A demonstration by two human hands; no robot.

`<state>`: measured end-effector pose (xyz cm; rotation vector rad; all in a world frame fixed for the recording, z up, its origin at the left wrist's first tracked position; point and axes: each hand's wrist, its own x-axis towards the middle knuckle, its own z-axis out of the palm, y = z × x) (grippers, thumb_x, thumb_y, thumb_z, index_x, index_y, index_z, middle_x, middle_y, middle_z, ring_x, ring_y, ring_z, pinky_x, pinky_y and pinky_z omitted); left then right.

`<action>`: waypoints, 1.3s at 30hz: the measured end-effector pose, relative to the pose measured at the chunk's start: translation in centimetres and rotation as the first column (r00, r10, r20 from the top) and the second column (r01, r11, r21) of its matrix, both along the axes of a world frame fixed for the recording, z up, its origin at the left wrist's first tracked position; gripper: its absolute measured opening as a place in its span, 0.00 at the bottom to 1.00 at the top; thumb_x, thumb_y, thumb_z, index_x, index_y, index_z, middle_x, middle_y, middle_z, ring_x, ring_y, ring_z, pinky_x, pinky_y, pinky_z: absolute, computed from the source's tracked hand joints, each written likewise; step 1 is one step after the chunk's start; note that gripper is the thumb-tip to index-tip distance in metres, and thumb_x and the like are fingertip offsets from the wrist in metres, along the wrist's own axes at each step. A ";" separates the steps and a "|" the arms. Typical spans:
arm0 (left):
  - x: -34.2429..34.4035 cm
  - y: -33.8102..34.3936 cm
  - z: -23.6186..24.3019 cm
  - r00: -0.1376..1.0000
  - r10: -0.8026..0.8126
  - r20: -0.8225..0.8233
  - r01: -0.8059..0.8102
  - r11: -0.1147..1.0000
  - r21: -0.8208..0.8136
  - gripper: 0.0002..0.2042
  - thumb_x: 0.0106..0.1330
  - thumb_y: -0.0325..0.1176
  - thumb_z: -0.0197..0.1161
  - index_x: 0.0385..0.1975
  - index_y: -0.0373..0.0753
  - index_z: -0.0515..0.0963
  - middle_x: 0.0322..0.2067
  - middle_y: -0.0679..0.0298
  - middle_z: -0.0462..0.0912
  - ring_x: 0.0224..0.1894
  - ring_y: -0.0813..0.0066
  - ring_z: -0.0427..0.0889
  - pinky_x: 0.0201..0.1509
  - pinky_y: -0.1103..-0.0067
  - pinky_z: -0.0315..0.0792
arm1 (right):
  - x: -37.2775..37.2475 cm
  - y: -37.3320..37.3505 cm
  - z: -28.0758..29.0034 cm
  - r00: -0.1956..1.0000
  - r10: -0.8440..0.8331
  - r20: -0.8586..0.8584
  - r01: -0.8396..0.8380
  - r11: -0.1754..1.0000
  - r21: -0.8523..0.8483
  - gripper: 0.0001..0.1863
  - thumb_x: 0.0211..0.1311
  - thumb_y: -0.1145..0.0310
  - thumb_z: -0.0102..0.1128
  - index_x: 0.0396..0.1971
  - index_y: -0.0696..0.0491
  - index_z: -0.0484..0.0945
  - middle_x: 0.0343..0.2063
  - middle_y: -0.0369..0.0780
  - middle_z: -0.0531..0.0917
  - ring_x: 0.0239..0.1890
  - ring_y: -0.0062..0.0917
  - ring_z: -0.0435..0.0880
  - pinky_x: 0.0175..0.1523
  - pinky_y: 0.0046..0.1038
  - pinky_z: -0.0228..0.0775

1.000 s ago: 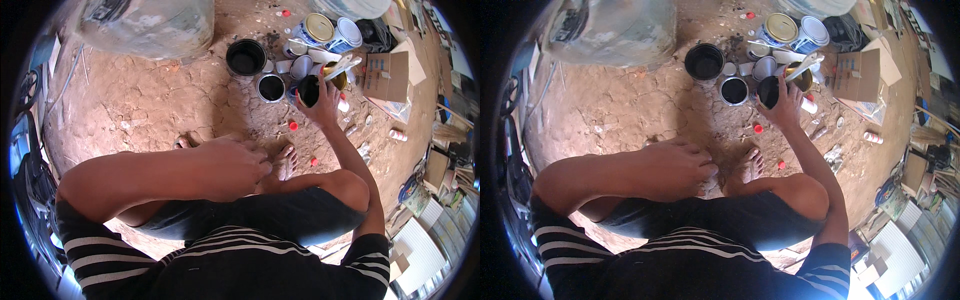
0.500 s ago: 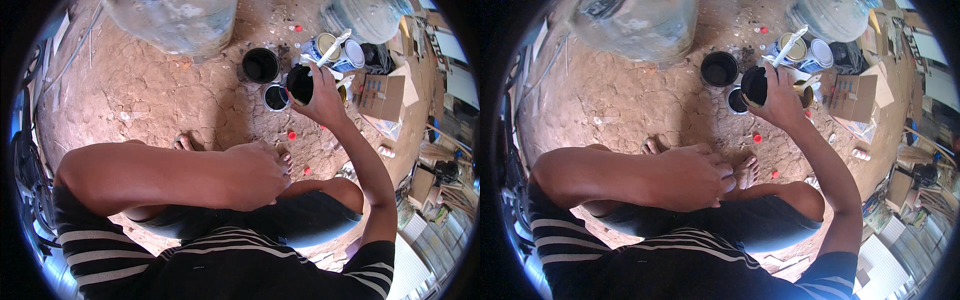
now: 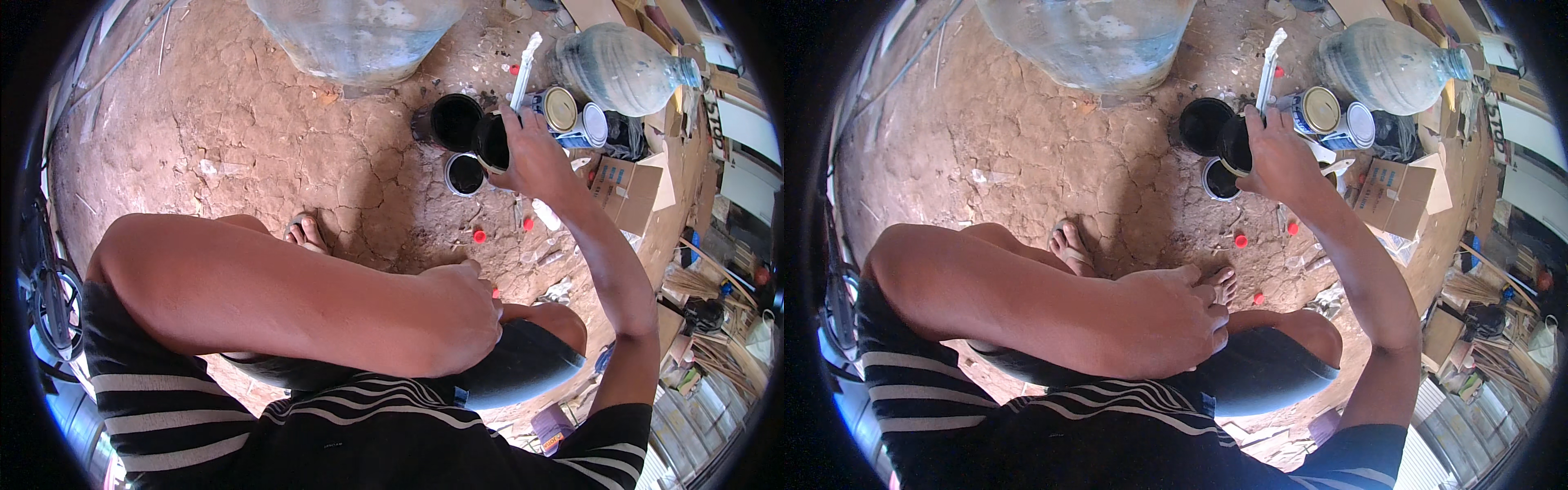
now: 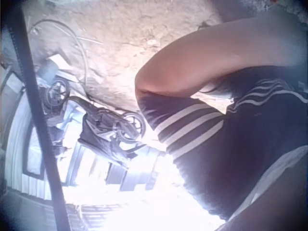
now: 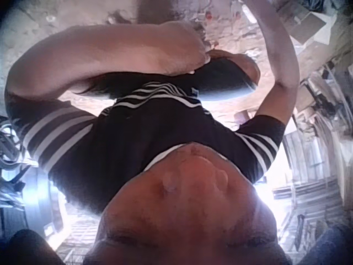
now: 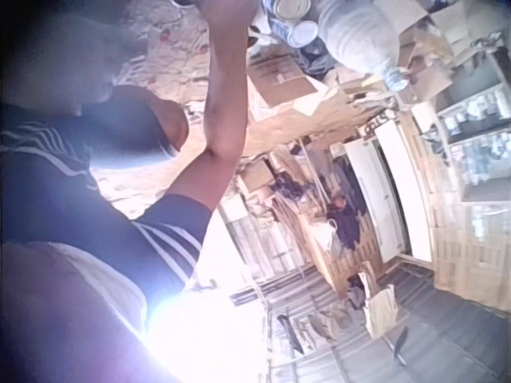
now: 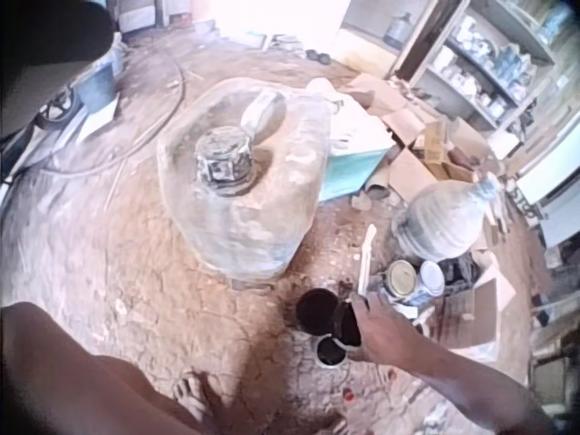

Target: The person removes a paint can from a cardboard box, opens the lid using a prying tool, and pours the paint into a container. They then add a liquid from a plastic bottle to the paint and stir the mixture with a brush before pouring it into a large plastic jug.

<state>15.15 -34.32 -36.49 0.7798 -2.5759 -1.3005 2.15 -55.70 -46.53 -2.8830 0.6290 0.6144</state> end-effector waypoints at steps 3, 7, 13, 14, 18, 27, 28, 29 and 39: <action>0.1 -0.1 0.6 0.999 -0.009 0.031 0.008 1.000 0.017 0.14 0.69 0.32 0.58 0.48 0.30 0.81 0.44 0.54 0.84 0.53 0.60 0.82 0.57 0.65 0.74 | 1.7 0.1 -0.5 0.997 0.054 -0.049 -0.055 0.998 -0.005 0.57 0.39 0.57 0.83 0.67 0.67 0.61 0.51 0.57 0.74 0.57 0.51 0.74 0.64 0.42 0.69; -0.4 -0.1 0.1 0.999 0.040 0.021 -0.041 0.999 0.020 0.13 0.63 0.36 0.66 0.43 0.39 0.86 0.42 0.60 0.87 0.50 0.64 0.85 0.53 0.68 0.73 | 2.6 0.1 -0.3 0.991 0.059 -0.124 -0.060 0.998 -0.004 0.57 0.38 0.57 0.83 0.67 0.66 0.61 0.51 0.57 0.74 0.57 0.51 0.74 0.63 0.42 0.70; 0.1 -0.7 0.2 1.000 -0.025 0.008 0.024 0.999 0.033 0.13 0.64 0.33 0.64 0.45 0.35 0.84 0.43 0.56 0.86 0.50 0.63 0.85 0.55 0.68 0.74 | 2.9 0.0 -0.4 0.985 0.055 -0.161 -0.055 0.998 0.002 0.57 0.38 0.56 0.82 0.67 0.66 0.61 0.51 0.57 0.74 0.57 0.51 0.74 0.63 0.42 0.71; 0.4 -1.0 0.5 0.996 -0.084 0.012 0.083 0.995 0.049 0.13 0.67 0.31 0.61 0.47 0.31 0.82 0.45 0.52 0.85 0.51 0.60 0.84 0.58 0.66 0.74 | 2.9 0.0 -0.3 0.985 0.052 -0.167 -0.052 0.999 0.004 0.56 0.38 0.56 0.82 0.67 0.66 0.61 0.51 0.57 0.74 0.57 0.51 0.74 0.63 0.42 0.71; 0.3 -0.8 0.3 0.998 -0.067 -0.007 0.067 0.996 0.059 0.14 0.65 0.31 0.62 0.48 0.31 0.82 0.45 0.52 0.85 0.51 0.60 0.84 0.59 0.65 0.74 | 2.9 -0.1 -0.2 0.987 0.056 -0.152 -0.054 0.998 0.017 0.57 0.38 0.56 0.83 0.67 0.66 0.61 0.52 0.57 0.74 0.58 0.51 0.74 0.63 0.42 0.71; 0.6 -1.1 0.8 0.995 -0.095 0.005 0.095 0.995 0.040 0.14 0.66 0.31 0.62 0.48 0.31 0.82 0.45 0.52 0.84 0.50 0.61 0.84 0.57 0.66 0.74 | 3.9 0.3 0.1 0.974 0.045 -0.221 -0.048 0.999 -0.010 0.58 0.37 0.58 0.83 0.68 0.66 0.60 0.55 0.57 0.72 0.62 0.51 0.71 0.66 0.41 0.70; 0.6 -1.2 0.8 0.995 -0.100 0.011 0.100 0.994 0.040 0.14 0.66 0.31 0.62 0.48 0.31 0.82 0.45 0.52 0.84 0.50 0.61 0.84 0.57 0.66 0.74 | 4.1 0.3 0.1 0.972 0.041 -0.231 -0.045 0.999 -0.011 0.58 0.37 0.58 0.83 0.68 0.66 0.60 0.56 0.57 0.72 0.63 0.51 0.71 0.66 0.41 0.70; 0.6 -1.2 0.8 0.994 -0.105 0.016 0.105 0.994 0.039 0.14 0.66 0.31 0.62 0.48 0.31 0.82 0.45 0.52 0.84 0.50 0.61 0.84 0.56 0.66 0.75 | 4.2 0.4 0.1 0.970 0.037 -0.241 -0.041 0.999 -0.012 0.58 0.37 0.58 0.83 0.68 0.66 0.60 0.56 0.57 0.72 0.63 0.51 0.71 0.67 0.41 0.70; 0.7 -0.6 0.4 0.997 -0.077 -0.020 0.077 0.997 -0.014 0.13 0.66 0.31 0.62 0.46 0.30 0.82 0.41 0.52 0.85 0.47 0.62 0.84 0.54 0.66 0.74 | 2.7 0.2 0.2 0.991 0.032 -0.130 -0.030 0.999 0.023 0.58 0.38 0.58 0.83 0.68 0.65 0.60 0.54 0.56 0.72 0.60 0.51 0.72 0.65 0.42 0.70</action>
